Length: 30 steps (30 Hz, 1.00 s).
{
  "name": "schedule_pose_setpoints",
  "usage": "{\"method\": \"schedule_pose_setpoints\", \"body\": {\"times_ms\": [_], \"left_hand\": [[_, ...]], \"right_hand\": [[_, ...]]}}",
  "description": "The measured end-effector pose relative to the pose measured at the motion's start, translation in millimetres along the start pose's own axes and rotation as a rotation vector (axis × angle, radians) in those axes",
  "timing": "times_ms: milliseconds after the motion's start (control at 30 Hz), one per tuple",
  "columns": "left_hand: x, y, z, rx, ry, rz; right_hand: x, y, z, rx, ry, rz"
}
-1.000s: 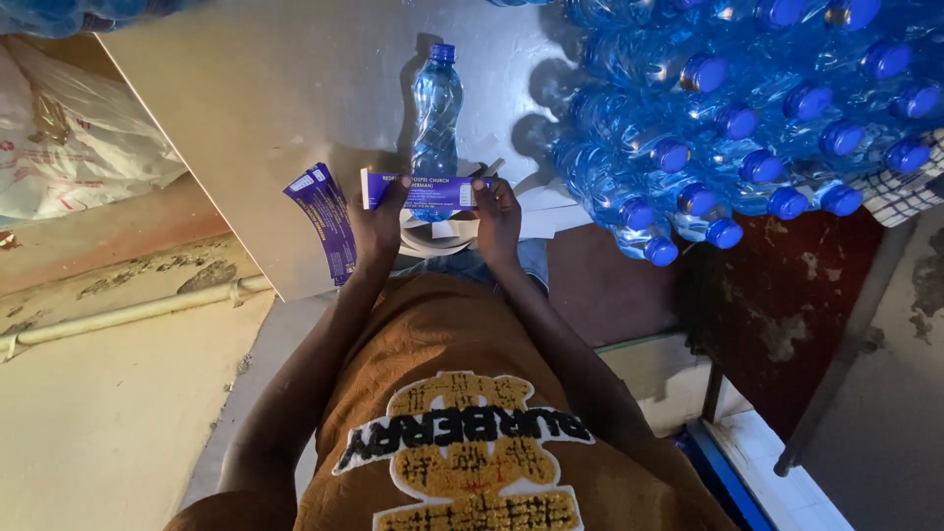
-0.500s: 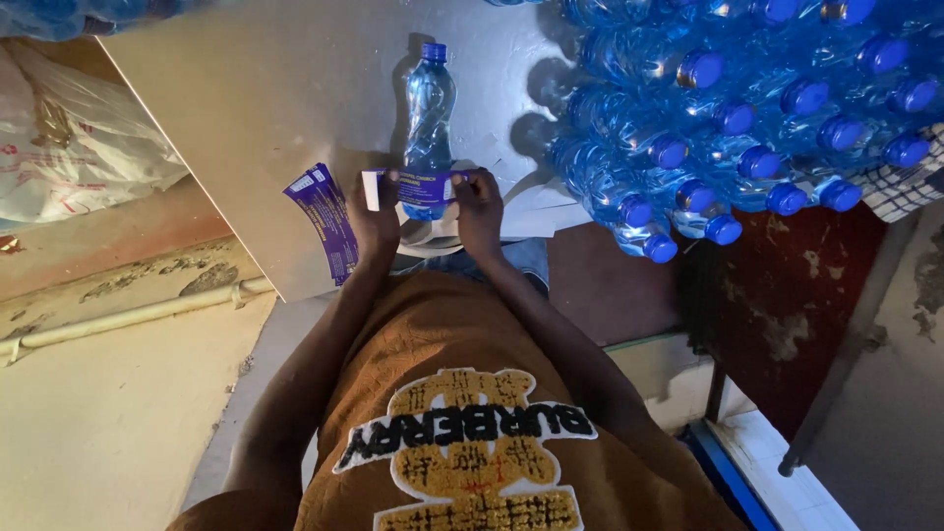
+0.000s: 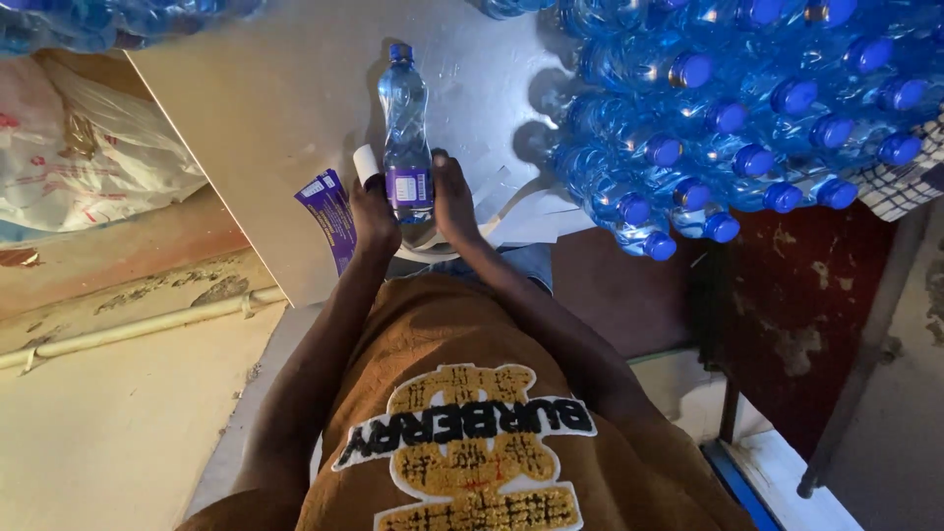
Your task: A person is manually applying purple adhesive labels to clear plastic water bottles in a production environment.
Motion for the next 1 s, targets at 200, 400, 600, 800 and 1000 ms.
{"method": "schedule_pose_setpoints", "body": {"times_ms": [200,400,600,800,1000], "left_hand": [[-11.4,2.8,8.8,0.022,0.025,0.03],[-19.4,-10.5,37.1,0.038,0.032,0.047],[-17.7,-11.6,47.8,0.234,-0.04,0.026],[-11.4,5.7,58.9,0.539,-0.498,0.053],[-63.0,-21.6,117.2,0.082,-0.511,-0.036]], "right_hand": [[17.7,13.8,-4.1,0.07,0.129,-0.528],[9.1,19.8,-16.9,0.211,0.06,-0.661],[48.1,19.0,-20.7,0.034,-0.019,-0.041],[112.3,-19.1,-40.0,-0.185,-0.049,-0.096],[77.2,-37.0,-94.6,0.846,0.031,-0.365]]}}
Point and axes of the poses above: each hand's wrist, its own x-axis towards the middle knuckle, its own y-axis out of the back of the hand, z = x × y, the point moved 5 cm from there along x, towards the middle knuckle, and after that the axes turned 10 degrees about -z, right-handed, at the moved point
